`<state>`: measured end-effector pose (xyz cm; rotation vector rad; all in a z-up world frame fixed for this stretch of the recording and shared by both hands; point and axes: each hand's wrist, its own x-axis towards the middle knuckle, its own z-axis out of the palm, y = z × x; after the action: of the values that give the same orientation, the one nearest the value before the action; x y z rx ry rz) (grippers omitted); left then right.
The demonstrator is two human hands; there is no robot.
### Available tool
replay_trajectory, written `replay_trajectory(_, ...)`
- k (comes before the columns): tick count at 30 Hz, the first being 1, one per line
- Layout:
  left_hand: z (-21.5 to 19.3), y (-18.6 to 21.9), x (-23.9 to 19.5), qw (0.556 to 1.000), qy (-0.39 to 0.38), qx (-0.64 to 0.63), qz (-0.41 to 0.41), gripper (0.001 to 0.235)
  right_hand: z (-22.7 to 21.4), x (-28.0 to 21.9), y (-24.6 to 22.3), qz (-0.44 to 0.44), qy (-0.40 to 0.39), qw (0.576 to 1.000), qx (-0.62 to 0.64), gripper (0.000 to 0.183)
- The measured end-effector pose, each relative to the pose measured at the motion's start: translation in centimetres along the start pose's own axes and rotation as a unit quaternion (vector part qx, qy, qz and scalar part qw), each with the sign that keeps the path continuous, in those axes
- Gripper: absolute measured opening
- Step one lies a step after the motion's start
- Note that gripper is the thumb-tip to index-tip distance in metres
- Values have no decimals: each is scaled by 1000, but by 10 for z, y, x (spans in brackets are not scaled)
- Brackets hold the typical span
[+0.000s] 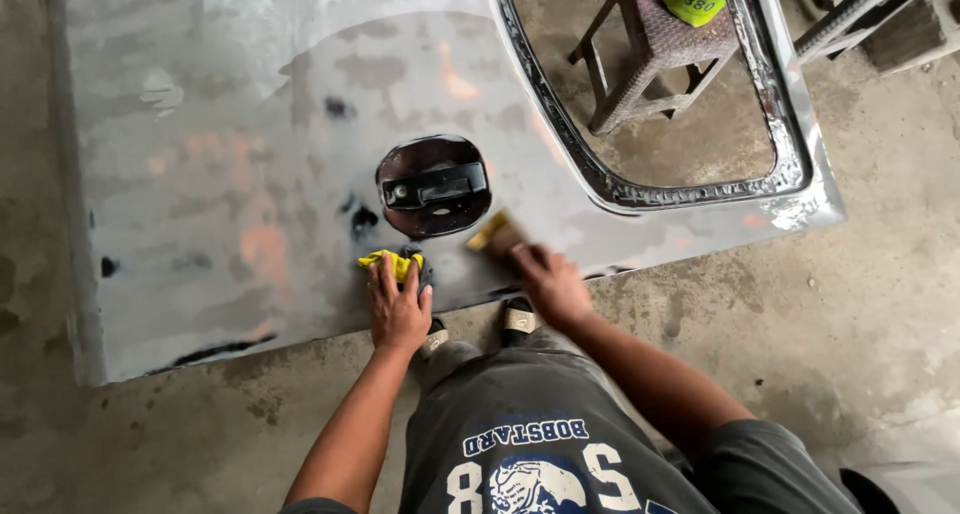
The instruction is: Sanding a car door or panel with sandpaper and water.
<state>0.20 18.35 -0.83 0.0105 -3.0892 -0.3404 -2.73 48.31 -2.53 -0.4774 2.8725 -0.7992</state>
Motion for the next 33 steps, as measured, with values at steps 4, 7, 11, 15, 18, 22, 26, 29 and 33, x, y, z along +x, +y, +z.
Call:
replay_trajectory(4, -21, -18, 3, 999, -33, 11, 26, 59, -11, 9, -46, -86, -33, 996, -17, 68)
replay_trajectory(7, -24, -45, -7, 998, -57, 20, 23, 58, -8, 10, -21, -129, -62, 989, -29, 67)
replay_trajectory(11, -22, -78, -18, 999, -32, 9, 2, 59, -15, 9, 14, 56, 10, 997, -50, 61)
replay_trajectory(15, -22, -77, -14, 999, -32, -3, 6, 58, -18, 10, -8, 174, 169, 966, -86, 68)
replay_trajectory(18, -25, -74, -15, 999, -41, 2, -5, 58, 0, 10, -61, 48, 44, 998, -14, 61)
replay_trajectory(22, -25, -78, -15, 999, -42, -1, 6, 58, 18, 6, -104, -133, -53, 989, 42, 53)
replay_trajectory(26, -24, -81, -15, 999, -36, -9, 22, 58, 5, -2, -68, -116, -19, 989, -86, 61)
replay_trajectory(29, -25, -83, -17, 999, -32, -11, 24, 58, -15, -11, -18, 86, 50, 993, -56, 50)
replay_trajectory(33, -22, -83, -18, 999, -26, -15, 25, 58, -12, -16, 25, 167, 217, 947, -166, 67)
